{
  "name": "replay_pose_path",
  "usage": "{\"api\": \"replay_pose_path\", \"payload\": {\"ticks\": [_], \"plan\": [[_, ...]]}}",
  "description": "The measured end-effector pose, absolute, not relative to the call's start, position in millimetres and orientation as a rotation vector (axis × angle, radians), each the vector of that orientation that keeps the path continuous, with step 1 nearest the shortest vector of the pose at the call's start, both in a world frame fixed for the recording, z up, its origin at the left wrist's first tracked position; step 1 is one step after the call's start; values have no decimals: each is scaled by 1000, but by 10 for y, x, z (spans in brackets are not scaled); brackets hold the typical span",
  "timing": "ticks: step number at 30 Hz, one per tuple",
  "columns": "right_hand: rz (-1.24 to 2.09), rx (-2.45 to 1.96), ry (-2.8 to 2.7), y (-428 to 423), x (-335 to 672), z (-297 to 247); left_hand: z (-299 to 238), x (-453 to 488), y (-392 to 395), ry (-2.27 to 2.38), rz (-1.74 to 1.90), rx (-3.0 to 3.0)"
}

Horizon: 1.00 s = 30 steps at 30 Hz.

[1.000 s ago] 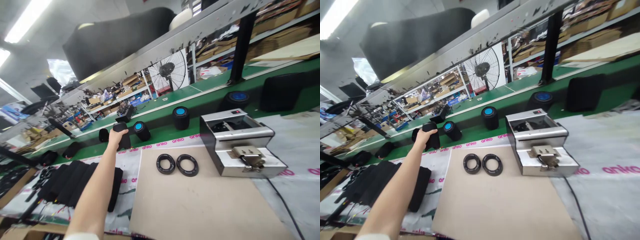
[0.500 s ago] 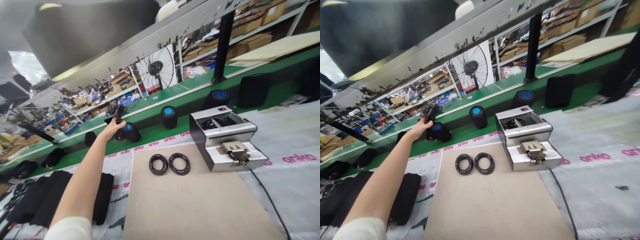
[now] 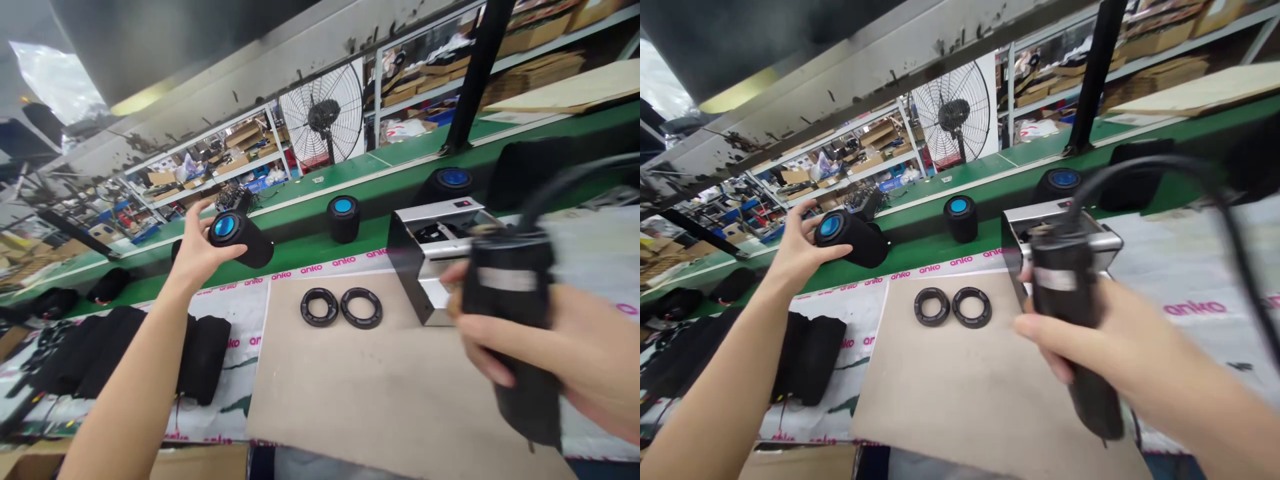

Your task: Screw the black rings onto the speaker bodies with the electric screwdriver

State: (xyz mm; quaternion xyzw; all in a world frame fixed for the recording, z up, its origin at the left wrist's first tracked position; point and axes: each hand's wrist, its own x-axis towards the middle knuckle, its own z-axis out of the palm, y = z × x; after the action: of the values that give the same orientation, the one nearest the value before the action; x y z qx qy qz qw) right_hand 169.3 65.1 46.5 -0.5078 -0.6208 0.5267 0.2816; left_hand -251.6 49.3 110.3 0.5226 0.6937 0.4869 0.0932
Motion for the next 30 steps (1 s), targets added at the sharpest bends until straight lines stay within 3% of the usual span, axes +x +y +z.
{"api": "replay_pose_path", "payload": {"ticks": [5,13,23,30], "plan": [[1446,-1362,-1849,736,1152,770,760,-2038,-298,1825,1776,1458],[1308,-1382,-2297,973,460,333,-378,-1305,-919,1581,1612,1156],[1131,-1269,-2524,967,73,-62,-152,-1387,-938,1559,1336,1218],[1044,-1364,-2339,868,424,406,-23,-1364,-767,1518,1281,1272]]}}
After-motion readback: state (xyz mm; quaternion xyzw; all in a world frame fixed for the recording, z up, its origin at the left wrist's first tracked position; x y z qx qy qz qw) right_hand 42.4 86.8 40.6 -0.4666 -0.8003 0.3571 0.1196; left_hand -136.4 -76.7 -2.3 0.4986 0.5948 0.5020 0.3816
